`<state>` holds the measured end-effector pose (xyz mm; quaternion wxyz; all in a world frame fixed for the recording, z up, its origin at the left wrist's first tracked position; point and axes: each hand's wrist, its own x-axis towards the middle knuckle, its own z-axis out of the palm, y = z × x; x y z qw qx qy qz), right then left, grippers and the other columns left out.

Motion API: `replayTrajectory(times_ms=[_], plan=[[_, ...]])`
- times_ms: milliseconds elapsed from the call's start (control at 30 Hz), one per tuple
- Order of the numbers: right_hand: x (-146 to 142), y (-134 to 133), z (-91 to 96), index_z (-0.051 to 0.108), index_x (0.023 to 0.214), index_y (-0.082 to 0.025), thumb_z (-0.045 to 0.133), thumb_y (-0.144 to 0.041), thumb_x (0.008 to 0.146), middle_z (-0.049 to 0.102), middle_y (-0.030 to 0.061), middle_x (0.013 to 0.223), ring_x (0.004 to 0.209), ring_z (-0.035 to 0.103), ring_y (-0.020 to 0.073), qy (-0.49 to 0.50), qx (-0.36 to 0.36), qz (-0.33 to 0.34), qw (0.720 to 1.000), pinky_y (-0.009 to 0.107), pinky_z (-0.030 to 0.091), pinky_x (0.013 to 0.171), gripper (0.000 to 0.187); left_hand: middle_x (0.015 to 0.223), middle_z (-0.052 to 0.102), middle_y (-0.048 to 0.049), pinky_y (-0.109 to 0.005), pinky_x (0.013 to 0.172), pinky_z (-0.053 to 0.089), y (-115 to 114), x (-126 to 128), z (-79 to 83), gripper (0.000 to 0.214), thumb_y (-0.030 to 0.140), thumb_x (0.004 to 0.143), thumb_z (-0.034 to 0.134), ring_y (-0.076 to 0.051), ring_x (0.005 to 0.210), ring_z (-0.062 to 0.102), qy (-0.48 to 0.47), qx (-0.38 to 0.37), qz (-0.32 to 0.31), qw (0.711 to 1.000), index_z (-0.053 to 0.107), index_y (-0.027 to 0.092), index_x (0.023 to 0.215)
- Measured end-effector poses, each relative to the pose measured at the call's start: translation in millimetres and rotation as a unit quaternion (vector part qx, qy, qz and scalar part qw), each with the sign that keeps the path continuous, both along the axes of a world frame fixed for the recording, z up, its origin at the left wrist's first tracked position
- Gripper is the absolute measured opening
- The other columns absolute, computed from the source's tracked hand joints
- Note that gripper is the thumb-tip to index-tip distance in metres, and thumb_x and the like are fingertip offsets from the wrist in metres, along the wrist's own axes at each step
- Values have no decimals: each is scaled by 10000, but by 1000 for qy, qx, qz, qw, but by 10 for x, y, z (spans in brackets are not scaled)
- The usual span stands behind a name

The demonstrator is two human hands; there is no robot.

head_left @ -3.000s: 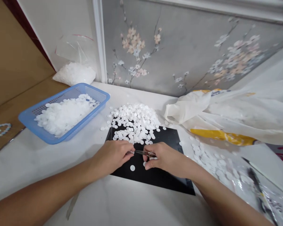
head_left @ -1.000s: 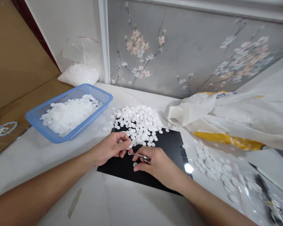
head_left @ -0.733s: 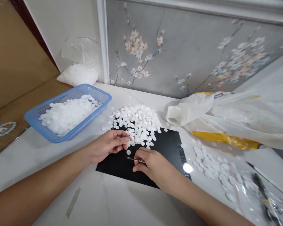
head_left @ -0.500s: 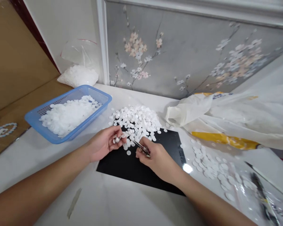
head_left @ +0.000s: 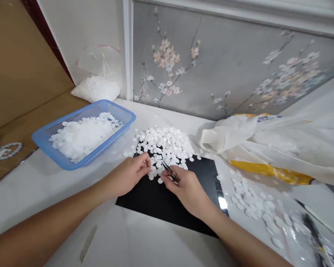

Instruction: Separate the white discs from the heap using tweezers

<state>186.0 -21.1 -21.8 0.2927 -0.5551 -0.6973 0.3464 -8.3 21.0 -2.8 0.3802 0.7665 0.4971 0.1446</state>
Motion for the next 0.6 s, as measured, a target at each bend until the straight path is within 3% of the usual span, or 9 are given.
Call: replayTrajectory(times_ms=[133, 233, 467, 600], plan=[[80, 19, 71, 538, 733, -183, 550, -322, 817, 415, -77, 509, 441, 353, 78, 153, -172, -27, 973, 218, 293, 436, 162, 545, 443, 71, -229, 498, 246, 22, 12, 22, 96, 318, 828, 532, -119, 499, 410, 34, 4, -20, 999, 550, 232, 789], [124, 40, 59, 538, 752, -177, 613, -309, 758, 458, -70, 537, 423, 307, 53, 239, -233, -28, 942, 205, 224, 403, 152, 515, 417, 72, -231, 509, 245, 9, 34, 27, 114, 336, 780, 616, -131, 502, 422, 76, 21, -39, 996, 563, 237, 800], [193, 127, 73, 606, 820, -154, 645, -412, 739, 497, -16, 662, 485, 356, 62, 358, -246, -72, 898, 209, 173, 401, 273, 758, 604, 9, -240, 603, 299, -42, 108, -6, 150, 288, 903, 462, -163, 688, 544, 91, 93, -82, 988, 537, 222, 791], [217, 134, 76, 523, 719, -180, 692, -459, 710, 395, -63, 570, 461, 311, 61, 348, -229, -63, 907, 210, 181, 402, 326, 759, 605, 7, -234, 591, 302, -126, 181, -71, 140, 275, 896, 493, -150, 664, 543, 73, 85, -136, 984, 529, 213, 776]])
